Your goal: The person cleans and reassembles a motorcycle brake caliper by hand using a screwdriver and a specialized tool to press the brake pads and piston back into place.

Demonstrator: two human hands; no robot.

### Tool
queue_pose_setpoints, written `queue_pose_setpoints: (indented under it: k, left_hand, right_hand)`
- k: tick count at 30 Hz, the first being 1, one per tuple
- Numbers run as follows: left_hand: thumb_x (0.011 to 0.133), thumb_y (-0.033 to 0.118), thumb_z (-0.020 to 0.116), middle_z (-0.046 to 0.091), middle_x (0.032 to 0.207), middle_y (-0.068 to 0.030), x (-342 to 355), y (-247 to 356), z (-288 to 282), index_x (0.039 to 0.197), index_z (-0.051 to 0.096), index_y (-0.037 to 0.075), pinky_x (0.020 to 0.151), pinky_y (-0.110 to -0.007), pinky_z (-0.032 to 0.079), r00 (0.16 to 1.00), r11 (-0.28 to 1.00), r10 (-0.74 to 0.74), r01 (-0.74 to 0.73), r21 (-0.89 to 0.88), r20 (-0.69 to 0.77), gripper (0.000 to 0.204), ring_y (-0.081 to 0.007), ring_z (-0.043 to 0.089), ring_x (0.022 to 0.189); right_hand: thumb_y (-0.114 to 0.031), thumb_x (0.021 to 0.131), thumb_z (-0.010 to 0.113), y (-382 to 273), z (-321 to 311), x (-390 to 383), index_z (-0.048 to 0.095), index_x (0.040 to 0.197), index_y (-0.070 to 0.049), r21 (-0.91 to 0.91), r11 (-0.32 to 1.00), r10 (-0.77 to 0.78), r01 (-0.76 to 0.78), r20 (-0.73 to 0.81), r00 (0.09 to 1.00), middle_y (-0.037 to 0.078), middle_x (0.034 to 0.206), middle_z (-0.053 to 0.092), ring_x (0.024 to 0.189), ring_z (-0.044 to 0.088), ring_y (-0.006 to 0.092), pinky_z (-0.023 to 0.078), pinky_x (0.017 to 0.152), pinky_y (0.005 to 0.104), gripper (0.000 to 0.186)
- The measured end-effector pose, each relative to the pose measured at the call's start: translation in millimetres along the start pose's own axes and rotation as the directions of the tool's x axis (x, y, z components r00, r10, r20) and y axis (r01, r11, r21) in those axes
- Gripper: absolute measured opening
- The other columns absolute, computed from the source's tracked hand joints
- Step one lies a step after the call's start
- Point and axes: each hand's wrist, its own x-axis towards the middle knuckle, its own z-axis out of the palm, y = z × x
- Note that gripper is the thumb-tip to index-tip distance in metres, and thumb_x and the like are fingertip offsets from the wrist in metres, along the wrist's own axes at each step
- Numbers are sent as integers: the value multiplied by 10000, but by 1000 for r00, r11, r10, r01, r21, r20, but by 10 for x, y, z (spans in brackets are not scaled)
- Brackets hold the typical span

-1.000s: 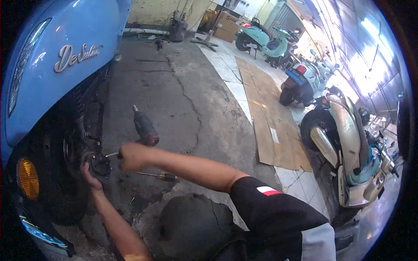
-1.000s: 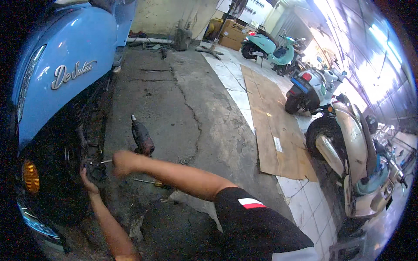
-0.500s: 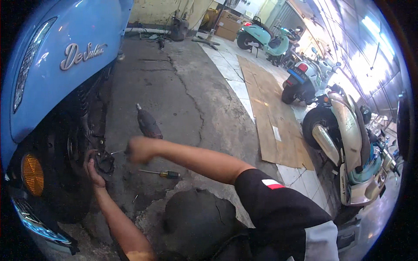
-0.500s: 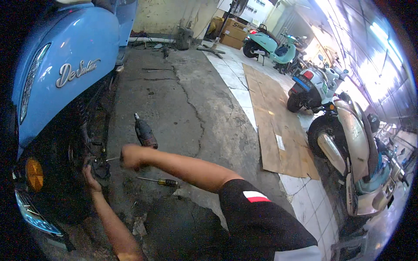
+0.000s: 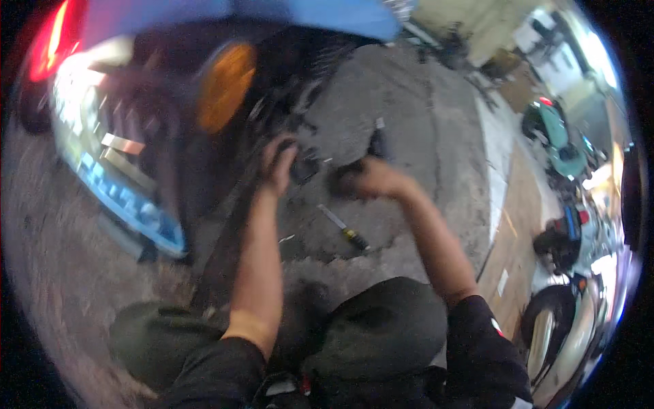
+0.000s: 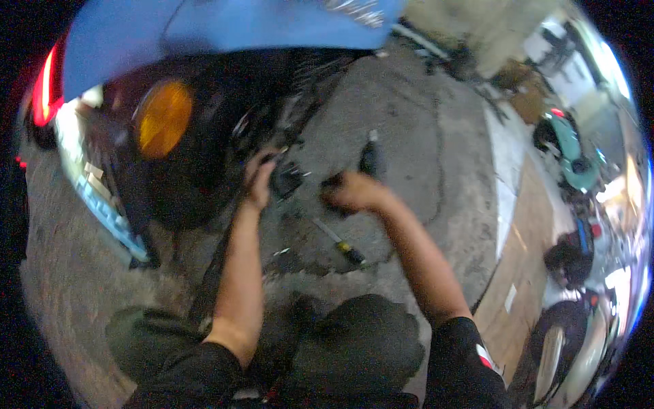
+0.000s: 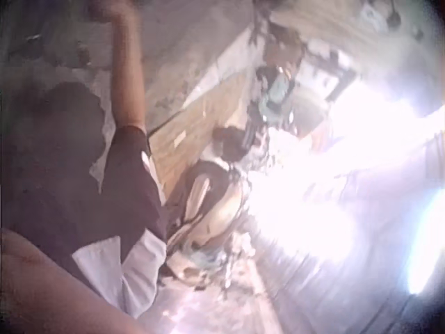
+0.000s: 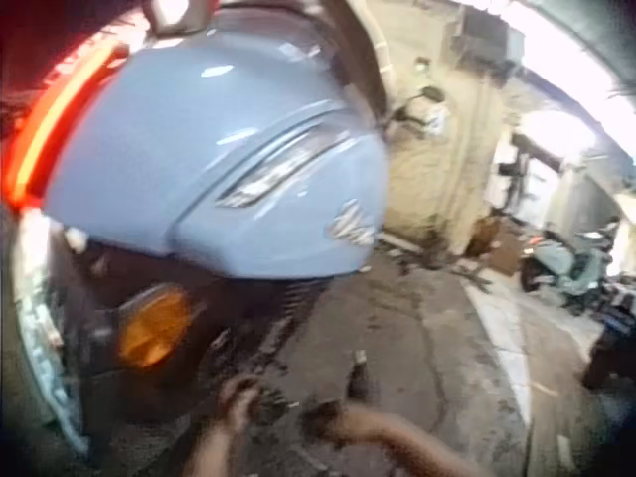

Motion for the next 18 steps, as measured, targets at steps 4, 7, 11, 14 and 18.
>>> queue_pose_setpoints:
  k: [4, 7, 11, 14, 18]
  left_hand:
    - [789, 314, 517, 597, 948, -103, 14, 85, 9, 960, 585, 2, 849, -314, 398, 999, 998, -20, 23, -61, 40, 362, -209, 540, 924]
    - [772, 359, 510, 599, 940, -98, -2, -69, -142, 941, 596, 10, 865, -315, 392, 999, 997, 45, -46, -56, -9, 397, -220, 545, 923]
    - [765, 388, 506, 592, 914, -93, -5, 90, -230, 935, 594, 13, 861, -316, 393, 998, 999, 44, -44, 15, 38, 421, -222, 547, 914]
    - [768, 382, 495, 591, 920, -93, -17, 126, -46, 946, 588, 19, 857, -317, 393, 1000, 1000, 15, -15, -12, -9, 415, -222, 547, 917]
    - [775, 331, 553, 588, 853, -80, 39, -45, -9, 923, 576, -3, 781, -320, 415, 994, 992, 96, -99, -76, -48, 367, -192, 545, 845]
  right_hand:
    - [-201, 789, 556, -302, -55, 68, 654, 934, -4, 405, 912, 27, 69, -226, 974, 90, 767, 627, 701, 578, 169, 476, 658, 319, 263]
    - [-212, 795, 569, -622, 222, -60, 636, 917, -21, 324, 816, -436, 479, -200, 877, 41, 645, 563, 569, 535, 119, 412, 480, 272, 237]
    - [-257, 787, 581, -388, 651, -190, 622, 945, 43, -174, 733, -670, 658, -18, 742, 215, 805, 625, 742, 615, 207, 482, 738, 364, 341]
    - [-248, 794, 578, 174, 353, -4, 637, 977, 19, -105, 984, -162, 142, -214, 963, 168, 865, 667, 780, 639, 220, 494, 760, 353, 329]
    - [-196, 807, 555, -110, -88, 174, 616, 794, -10, 771, 613, 74, 170, -271, 960, 27, 556, 459, 499, 423, 170, 376, 509, 332, 196]
